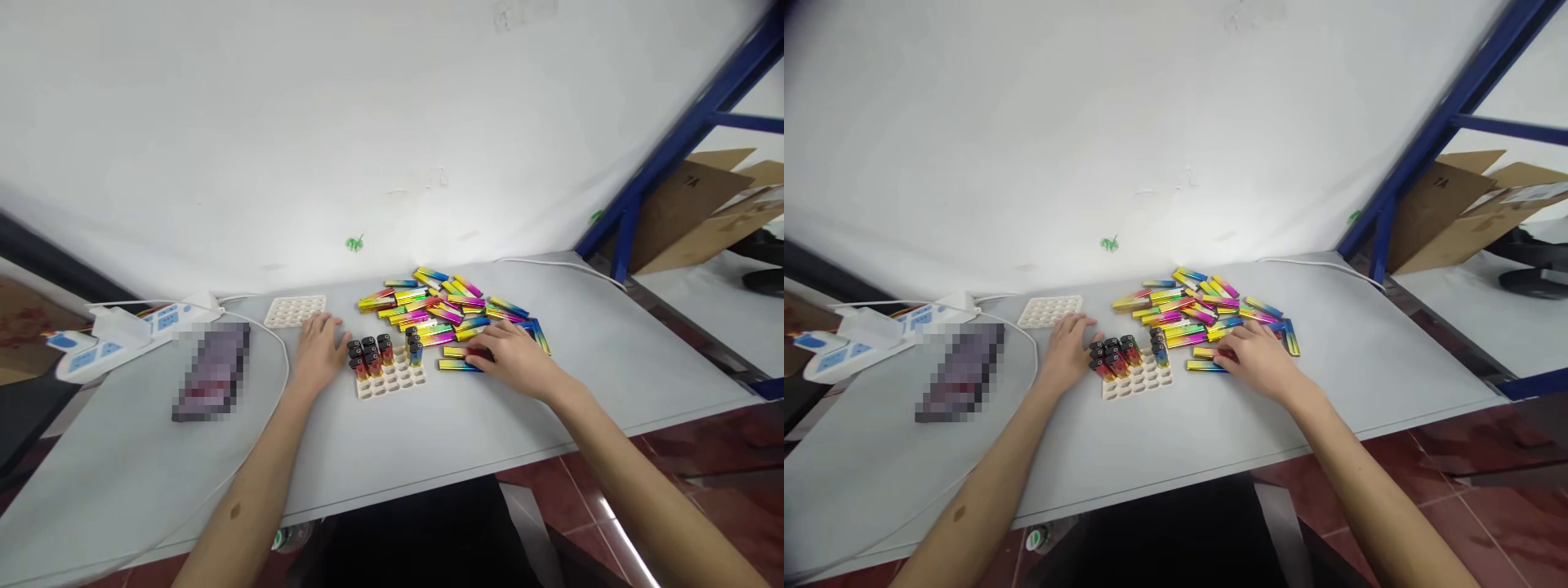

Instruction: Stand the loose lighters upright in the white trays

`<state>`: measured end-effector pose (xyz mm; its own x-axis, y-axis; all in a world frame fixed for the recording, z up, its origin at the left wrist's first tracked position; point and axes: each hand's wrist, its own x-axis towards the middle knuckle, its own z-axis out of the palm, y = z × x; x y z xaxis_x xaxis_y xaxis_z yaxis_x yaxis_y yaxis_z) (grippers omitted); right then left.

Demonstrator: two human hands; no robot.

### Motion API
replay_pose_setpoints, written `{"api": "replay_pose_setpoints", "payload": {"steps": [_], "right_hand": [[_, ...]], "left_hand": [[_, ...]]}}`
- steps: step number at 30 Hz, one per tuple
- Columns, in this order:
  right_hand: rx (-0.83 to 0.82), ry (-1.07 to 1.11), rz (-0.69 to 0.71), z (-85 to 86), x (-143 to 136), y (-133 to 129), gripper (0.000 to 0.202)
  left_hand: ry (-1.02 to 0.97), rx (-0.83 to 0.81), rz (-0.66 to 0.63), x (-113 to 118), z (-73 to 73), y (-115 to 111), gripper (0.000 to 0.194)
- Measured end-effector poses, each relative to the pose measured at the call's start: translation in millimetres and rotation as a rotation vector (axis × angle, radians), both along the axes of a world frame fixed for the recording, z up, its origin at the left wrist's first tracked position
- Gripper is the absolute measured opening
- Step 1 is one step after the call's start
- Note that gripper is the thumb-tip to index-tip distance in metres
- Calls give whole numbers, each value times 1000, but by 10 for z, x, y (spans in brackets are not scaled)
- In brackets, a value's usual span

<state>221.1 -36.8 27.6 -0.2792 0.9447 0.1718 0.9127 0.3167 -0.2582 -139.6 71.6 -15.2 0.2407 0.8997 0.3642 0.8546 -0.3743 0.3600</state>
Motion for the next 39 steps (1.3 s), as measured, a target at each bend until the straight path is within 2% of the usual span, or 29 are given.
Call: {"api": "replay_pose_setpoints", "payload": {"steps": [6,10,13,16,19,22,27,33,39], "right_hand": [[-74,-53,-21,34,-28,20,11],[-99,111,-53,129,-23,21,12],[-157,432,-116,250,-24,31,22],[-169,857,-163,333,-90,112,28],[-190,1319,-132,333,-248,265,26],[-272,1580,-105,280,-442,426,24],[-299,1681,-77,160,-611,564,24],[-345,1663,-17,74,-548,539,19],[-402,1700,-99,67,-569,480,21]], "left_hand": [[57,-5,-4,-6,34,-65,31],[72,1,-1,-11,40,-85,31],[78,2,-3,-6,32,-88,31],[81,1,-5,-8,25,-81,31],[86,-5,-1,-11,23,-74,31],[90,-11,2,-9,30,-78,30],[100,-26,2,-2,52,-97,28],[100,-34,4,2,61,-102,29],[91,-32,6,-1,52,-90,28]]}}
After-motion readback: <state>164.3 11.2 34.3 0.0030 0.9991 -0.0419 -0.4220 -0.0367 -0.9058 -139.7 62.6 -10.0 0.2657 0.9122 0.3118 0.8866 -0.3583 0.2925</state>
